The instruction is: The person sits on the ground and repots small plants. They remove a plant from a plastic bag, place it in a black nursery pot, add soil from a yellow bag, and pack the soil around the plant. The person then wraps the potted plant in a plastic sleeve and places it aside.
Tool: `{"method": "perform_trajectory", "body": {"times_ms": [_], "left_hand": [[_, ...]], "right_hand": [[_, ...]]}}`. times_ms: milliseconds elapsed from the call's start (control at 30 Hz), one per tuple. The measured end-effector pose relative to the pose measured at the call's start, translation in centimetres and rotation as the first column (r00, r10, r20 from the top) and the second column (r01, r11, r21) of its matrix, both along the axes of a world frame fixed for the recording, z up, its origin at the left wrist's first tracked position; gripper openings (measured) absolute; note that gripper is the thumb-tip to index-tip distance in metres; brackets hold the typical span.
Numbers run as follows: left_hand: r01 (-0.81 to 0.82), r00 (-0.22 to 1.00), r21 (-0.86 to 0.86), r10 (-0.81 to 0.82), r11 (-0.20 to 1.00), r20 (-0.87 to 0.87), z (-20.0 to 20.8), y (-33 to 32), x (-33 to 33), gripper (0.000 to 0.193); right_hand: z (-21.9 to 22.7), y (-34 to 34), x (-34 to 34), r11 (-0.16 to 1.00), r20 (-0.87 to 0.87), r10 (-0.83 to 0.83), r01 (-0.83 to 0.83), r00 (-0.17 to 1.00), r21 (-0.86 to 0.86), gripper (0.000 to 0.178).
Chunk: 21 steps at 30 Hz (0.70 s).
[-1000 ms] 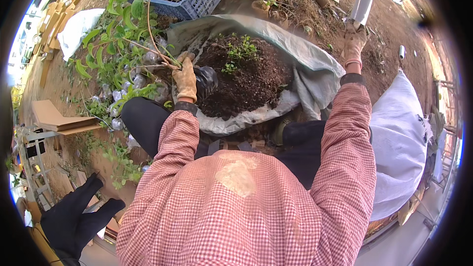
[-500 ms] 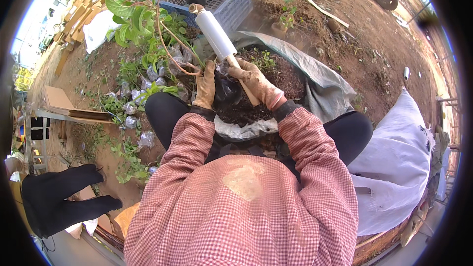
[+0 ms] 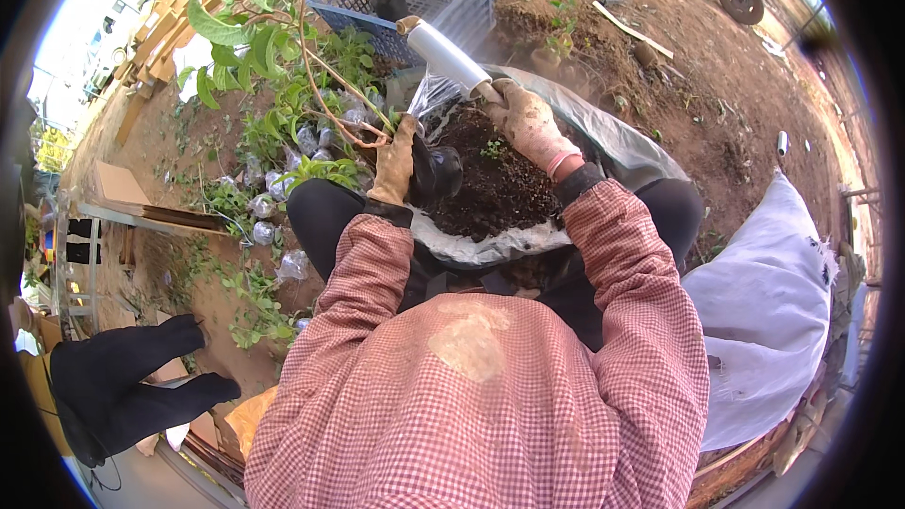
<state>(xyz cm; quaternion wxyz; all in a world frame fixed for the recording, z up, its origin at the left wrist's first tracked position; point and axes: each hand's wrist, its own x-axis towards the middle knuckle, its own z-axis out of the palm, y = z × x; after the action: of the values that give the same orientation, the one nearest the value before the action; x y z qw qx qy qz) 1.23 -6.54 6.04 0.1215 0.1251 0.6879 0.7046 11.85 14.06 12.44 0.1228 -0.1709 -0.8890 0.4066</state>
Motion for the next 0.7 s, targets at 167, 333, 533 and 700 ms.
{"method": "perform_trajectory", "body": {"times_ms": [167,333,533,700], "left_hand": [[0.141,0.985,0.337,-0.167,0.931,0.048,3.3,1.6,-1.5,0.04],[-0.037,0.969,0.339,-0.049,0.94,0.241,8.6,4.8,-4.3,0.056],[0.039,0.976,-0.028,-0.032,0.999,0.215,14.1,5.6,-8.8,0.079],[0.149,0.979,0.321,-0.185,0.935,0.084,15.1,4.2,-5.9,0.059]], "right_hand": [[-0.2,2.9,1.0,0.987,0.129,0.039,-0.058,0.991,0.149,0.056],[3.3,2.7,2.3,0.714,0.375,0.271,-0.446,0.887,0.54,0.06],[9.3,1.5,5.4,0.481,0.095,0.707,-0.575,0.701,0.662,0.066],[9.2,0.8,3.1,0.877,-0.486,0.423,-0.48,0.765,0.009,0.05]]}}
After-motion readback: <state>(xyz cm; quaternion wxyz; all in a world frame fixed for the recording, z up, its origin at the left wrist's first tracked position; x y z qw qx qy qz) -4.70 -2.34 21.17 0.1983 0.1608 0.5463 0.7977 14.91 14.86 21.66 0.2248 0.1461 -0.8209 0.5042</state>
